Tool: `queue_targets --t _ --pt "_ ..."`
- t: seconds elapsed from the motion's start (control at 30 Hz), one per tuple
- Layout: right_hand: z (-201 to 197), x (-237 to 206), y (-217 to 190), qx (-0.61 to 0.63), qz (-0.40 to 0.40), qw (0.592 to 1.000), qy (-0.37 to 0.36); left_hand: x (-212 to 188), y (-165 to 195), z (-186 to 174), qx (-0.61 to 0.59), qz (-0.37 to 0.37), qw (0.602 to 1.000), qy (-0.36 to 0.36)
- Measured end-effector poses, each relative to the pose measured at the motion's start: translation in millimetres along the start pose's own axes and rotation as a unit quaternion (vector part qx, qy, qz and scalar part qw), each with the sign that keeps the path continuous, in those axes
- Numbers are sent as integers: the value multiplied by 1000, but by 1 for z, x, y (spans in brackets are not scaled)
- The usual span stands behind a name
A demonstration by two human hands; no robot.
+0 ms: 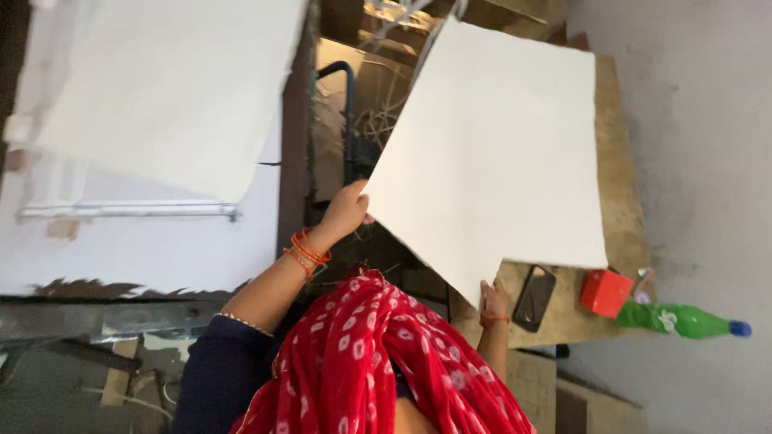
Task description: The person repeatedly picks up white paper sheets from a table and places them onto a growing stack. The hands lift each sheet and align it before adding it to the pile.
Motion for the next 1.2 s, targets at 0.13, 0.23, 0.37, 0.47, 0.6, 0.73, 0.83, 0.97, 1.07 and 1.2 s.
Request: queue_targets --t 0.13,0.23,0.37,0.47,0.6,0.73,0.83,0.97,1.07,1.2 --pt "116 -7 -35 130 -77 988 -36 -32 81 -117 41 49 997 50" --pt "209 -2 -79 128 -108 982 -90 -58 90 -242 4 78 991 112" --pt "361 11 -148 93 -152 954 -242 -88 49 -419 -80 97 955 267" --pt "479 7 -171 24 -147 943 -297 -113 -5 -524 -133 106 900 401" --pt "605 -19 -142 -94 -73 925 -362 -164 -63 -582 210 -12 766 608" --pt "632 -55 -103 -175 -2 916 -360 -207 -124 -589 129 -235 712 648" --pt "619 -83 -95 -206 0 878 -431 -226 -129 -587 71 -266 710 648" --pt "574 -87 -94 -241 11 860 -450 -231 -118 -587 139 -233 689 672" --pt "526 -51 -114 -167 -54 887 -427 -230 -130 -583 113 -221 682 688" --pt "415 28 -154 -206 -205 929 -230 -259 -112 -588 173 -85 689 698"
Point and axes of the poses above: each hand's wrist, its own x-axis towards the middle knuckle, its own z-axis out of the palm, y = z × x, the point moved 7 cm from there along x, towards the middle knuckle, and after that the axes turned 4 degrees about -z, right-handed, at the moved point
